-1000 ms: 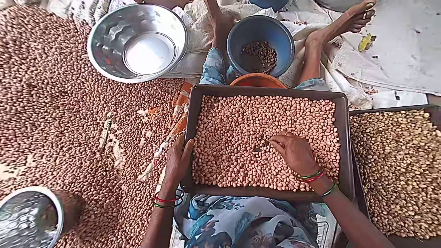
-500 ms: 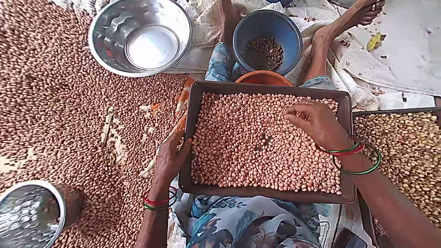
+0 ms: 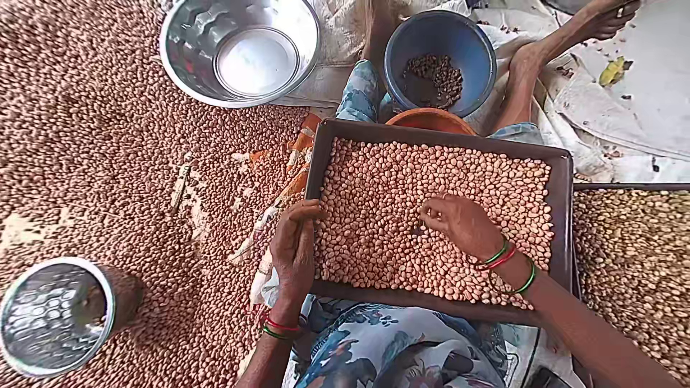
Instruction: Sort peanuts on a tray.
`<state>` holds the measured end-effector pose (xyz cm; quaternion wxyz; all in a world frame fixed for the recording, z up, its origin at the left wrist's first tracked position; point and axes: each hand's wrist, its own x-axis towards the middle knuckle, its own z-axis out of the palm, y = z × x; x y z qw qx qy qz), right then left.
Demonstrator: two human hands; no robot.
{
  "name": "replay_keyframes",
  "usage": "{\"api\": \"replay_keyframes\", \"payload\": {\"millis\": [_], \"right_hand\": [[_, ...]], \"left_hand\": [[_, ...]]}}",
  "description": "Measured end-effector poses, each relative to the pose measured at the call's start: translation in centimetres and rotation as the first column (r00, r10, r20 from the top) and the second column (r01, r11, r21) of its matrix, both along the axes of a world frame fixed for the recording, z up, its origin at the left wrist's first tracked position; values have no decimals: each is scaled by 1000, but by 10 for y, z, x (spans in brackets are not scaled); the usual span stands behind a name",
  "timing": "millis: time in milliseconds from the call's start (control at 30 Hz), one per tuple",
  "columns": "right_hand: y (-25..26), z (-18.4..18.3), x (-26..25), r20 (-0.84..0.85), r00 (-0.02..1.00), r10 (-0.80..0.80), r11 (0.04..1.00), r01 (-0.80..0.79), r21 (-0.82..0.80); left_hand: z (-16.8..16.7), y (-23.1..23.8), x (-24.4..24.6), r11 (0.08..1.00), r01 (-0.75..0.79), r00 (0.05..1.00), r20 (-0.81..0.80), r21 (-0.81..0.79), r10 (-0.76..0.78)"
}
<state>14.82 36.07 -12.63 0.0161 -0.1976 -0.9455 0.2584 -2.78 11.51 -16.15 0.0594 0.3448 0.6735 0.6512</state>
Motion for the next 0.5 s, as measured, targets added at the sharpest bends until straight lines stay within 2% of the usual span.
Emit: {"api": "replay_keyframes", "payload": {"millis": [100, 167, 233, 333, 400, 467, 500], "right_hand": [[44, 49, -3, -236, 955, -182, 983, 170, -71], [58, 55, -1, -269, 947, -178, 984, 171, -47], [48, 43, 9, -146, 984, -99, 995, 100, 5], [26, 12, 26, 110, 986, -127, 989, 117, 94], [10, 7, 33, 308, 939, -154, 988, 138, 72], [3, 19, 30, 524, 842, -128, 986, 166, -27], [3, 24, 30, 567, 816, -115, 979, 189, -74]], "left_hand": [[-4, 4, 7, 999, 30, 999, 31, -11, -30], [-6, 3, 4, 1000, 18, 999, 36, -17, -17], [-7, 4, 0, 1000, 15, 1000, 17, -26, -14], [-7, 7, 1, 997, 3, 999, -53, -76, -7], [-8, 5, 2, 994, -7, 996, -87, -111, -3], [-7, 5, 0, 992, -12, 993, -114, -127, -2], [-7, 6, 0, 992, -12, 993, -117, -128, -3]]}}
